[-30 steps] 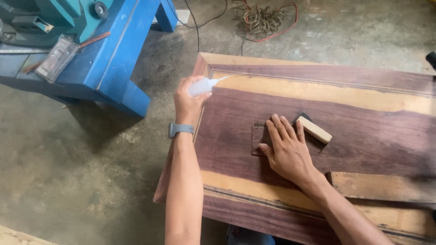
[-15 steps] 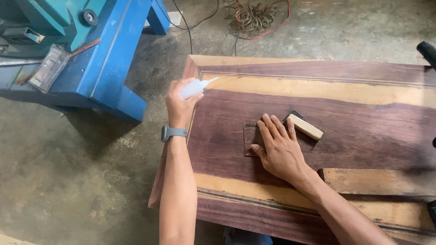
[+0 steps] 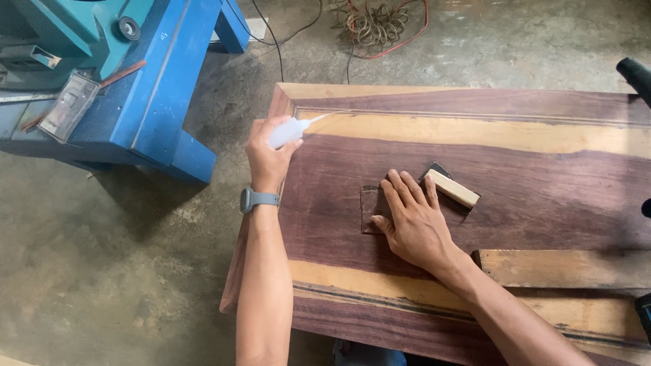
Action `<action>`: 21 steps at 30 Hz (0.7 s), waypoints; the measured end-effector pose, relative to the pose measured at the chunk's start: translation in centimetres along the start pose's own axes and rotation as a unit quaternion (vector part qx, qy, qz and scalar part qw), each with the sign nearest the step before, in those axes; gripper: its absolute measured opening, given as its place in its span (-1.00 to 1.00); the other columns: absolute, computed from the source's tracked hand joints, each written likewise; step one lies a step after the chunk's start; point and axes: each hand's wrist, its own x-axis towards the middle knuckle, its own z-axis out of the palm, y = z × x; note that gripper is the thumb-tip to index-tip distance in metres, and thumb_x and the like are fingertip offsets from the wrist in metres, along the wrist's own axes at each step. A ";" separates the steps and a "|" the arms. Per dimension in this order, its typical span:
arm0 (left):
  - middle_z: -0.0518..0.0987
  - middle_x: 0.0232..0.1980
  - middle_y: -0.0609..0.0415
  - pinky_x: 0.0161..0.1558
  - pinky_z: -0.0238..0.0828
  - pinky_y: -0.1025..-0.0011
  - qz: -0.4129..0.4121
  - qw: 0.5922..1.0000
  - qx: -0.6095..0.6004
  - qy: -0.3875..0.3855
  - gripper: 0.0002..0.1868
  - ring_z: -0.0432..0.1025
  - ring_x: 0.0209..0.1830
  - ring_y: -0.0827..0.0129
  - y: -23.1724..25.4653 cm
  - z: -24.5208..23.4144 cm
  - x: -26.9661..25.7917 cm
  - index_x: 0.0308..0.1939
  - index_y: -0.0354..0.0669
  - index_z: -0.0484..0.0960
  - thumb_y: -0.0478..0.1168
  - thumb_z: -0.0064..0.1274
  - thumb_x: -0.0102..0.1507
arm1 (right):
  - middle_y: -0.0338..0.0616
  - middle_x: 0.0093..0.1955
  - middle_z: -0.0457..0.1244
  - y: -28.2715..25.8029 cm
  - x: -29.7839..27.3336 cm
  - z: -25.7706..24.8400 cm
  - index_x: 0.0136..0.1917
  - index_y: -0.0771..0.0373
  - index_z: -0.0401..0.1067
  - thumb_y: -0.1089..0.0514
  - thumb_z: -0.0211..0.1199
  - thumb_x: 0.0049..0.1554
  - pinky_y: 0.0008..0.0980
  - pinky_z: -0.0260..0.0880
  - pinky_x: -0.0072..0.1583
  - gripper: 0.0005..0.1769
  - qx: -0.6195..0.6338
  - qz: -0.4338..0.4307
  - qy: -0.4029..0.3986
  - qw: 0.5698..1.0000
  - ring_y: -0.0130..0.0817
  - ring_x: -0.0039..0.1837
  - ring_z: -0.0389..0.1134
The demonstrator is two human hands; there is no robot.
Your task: The person applies glue from a white bottle onto a wooden surface and spreads it with a small block. They then use a heat gun to apply heat to the glued area while continuing to spread the substance.
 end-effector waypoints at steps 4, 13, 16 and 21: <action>0.55 -0.13 0.00 0.08 0.43 0.09 0.009 1.000 -0.007 0.000 -0.47 0.54 -0.05 -0.01 0.0 0.1 0.0 0.01 -0.02 0.71 -0.35 0.53 -0.02 | 0.03 0.58 0.08 0.0 0.0 0.0 0.51 0.20 0.22 -0.32 0.04 0.24 0.17 -0.33 0.60 -0.23 0.002 -0.002 -0.001 1.000 -0.05 0.63 0.00; 0.55 -0.12 0.00 0.06 0.44 0.08 0.001 1.000 -0.002 -0.001 -0.48 0.54 -0.05 0.00 0.5 0.0 0.0 0.00 -0.04 0.71 -0.38 0.53 -0.01 | 0.02 0.59 0.07 0.0 0.0 0.0 0.51 0.20 0.20 -0.31 0.04 0.24 0.19 -0.32 0.60 -0.24 0.002 -0.001 -0.005 1.000 -0.06 0.64 -0.01; 0.54 -0.12 -0.02 0.07 0.43 0.06 0.011 1.000 -0.003 -0.005 -0.47 0.53 -0.05 -0.03 0.0 0.1 0.1 0.00 -0.05 0.70 -0.38 0.52 -0.01 | 0.03 0.58 0.07 0.0 0.1 -0.2 0.52 0.19 0.19 -0.30 0.06 0.23 0.20 -0.30 0.59 -0.24 0.002 -0.002 -0.010 1.000 -0.05 0.63 -0.01; 0.54 -0.13 -0.03 0.07 0.43 0.06 0.015 1.000 -0.008 -0.006 -0.49 0.53 -0.06 -0.06 0.3 0.0 0.0 0.00 -0.06 0.71 -0.39 0.51 -0.01 | 0.03 0.58 0.07 -0.1 0.1 -0.4 0.51 0.20 0.19 -0.29 0.05 0.23 0.19 -0.31 0.59 -0.25 0.003 -0.002 -0.014 1.000 -0.04 0.63 -0.01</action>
